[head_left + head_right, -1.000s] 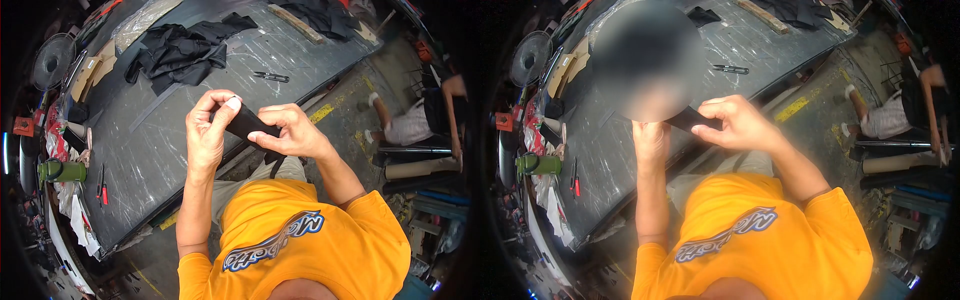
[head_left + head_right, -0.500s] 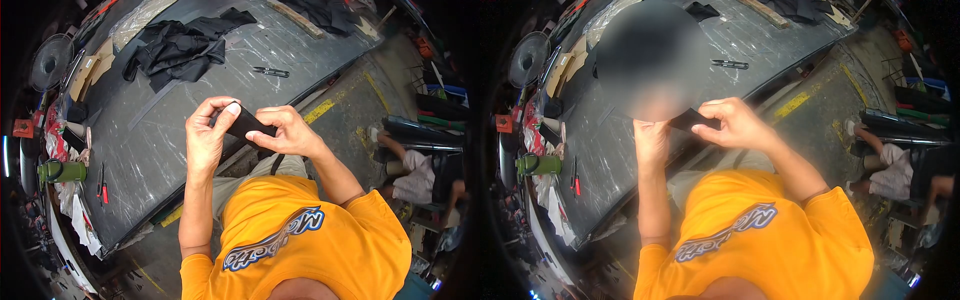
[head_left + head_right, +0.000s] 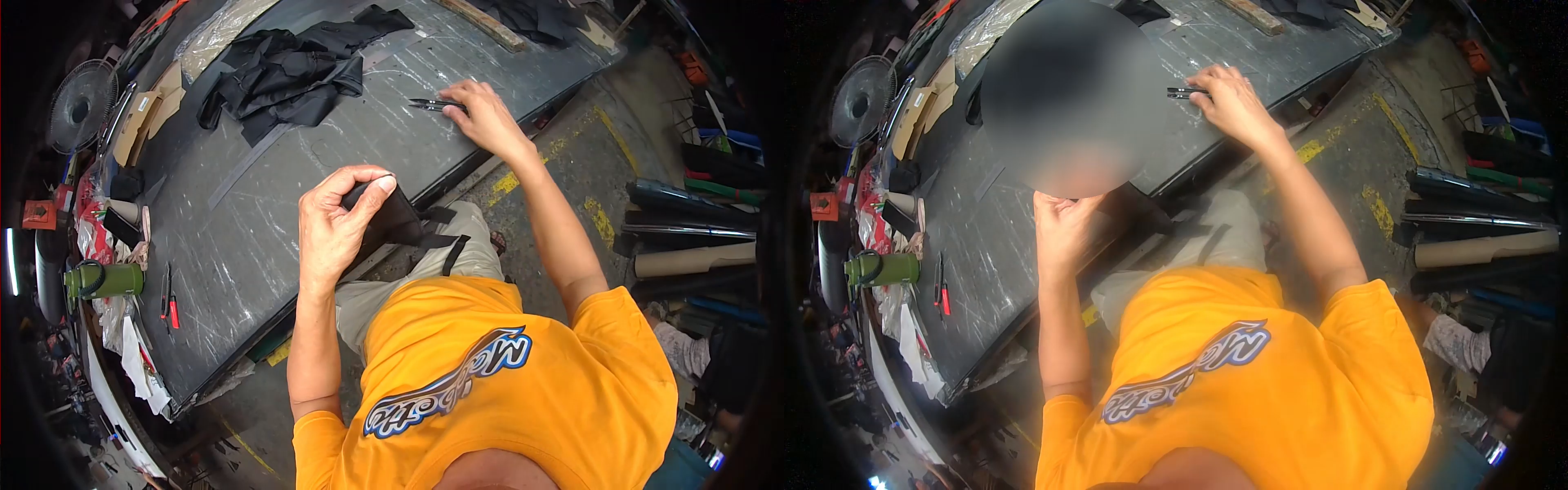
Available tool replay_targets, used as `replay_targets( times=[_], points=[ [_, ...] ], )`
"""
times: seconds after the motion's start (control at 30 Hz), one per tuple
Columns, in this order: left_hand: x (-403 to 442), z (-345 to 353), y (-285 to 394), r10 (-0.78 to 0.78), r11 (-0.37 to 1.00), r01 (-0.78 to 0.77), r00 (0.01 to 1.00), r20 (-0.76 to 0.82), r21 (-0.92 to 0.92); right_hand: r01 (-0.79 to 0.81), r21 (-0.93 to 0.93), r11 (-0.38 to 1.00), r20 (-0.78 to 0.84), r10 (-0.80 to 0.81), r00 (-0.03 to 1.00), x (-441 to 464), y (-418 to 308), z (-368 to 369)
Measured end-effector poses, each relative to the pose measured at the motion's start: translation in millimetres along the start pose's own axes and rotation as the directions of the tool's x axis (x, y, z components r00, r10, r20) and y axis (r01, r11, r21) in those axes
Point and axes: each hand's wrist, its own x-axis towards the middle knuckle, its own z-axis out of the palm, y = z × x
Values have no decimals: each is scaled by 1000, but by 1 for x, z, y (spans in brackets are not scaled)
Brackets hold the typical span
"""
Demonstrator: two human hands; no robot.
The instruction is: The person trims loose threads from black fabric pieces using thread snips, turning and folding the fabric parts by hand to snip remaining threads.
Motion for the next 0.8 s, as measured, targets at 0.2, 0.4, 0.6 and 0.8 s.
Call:
replay_targets(
  times=[0.2,0.4,0.6,0.8],
  points=[
    [-3,-12,0,-47,999,47,999,27,-12,-54,-48,997,188,62,980,6,-9,-3],
    [2,-11,-1,-39,998,42,997,63,-52,72,354,932,69,-103,992,-10,-56,-26],
    [6,-8,-2,-2,998,7,997,78,-68,-83,613,786,301,-135,944,-33,-110,-59],
    [4,-6,1,-30,994,39,995,92,-105,-65,610,790,353,-197,915,-42,-114,-57]
  ],
)
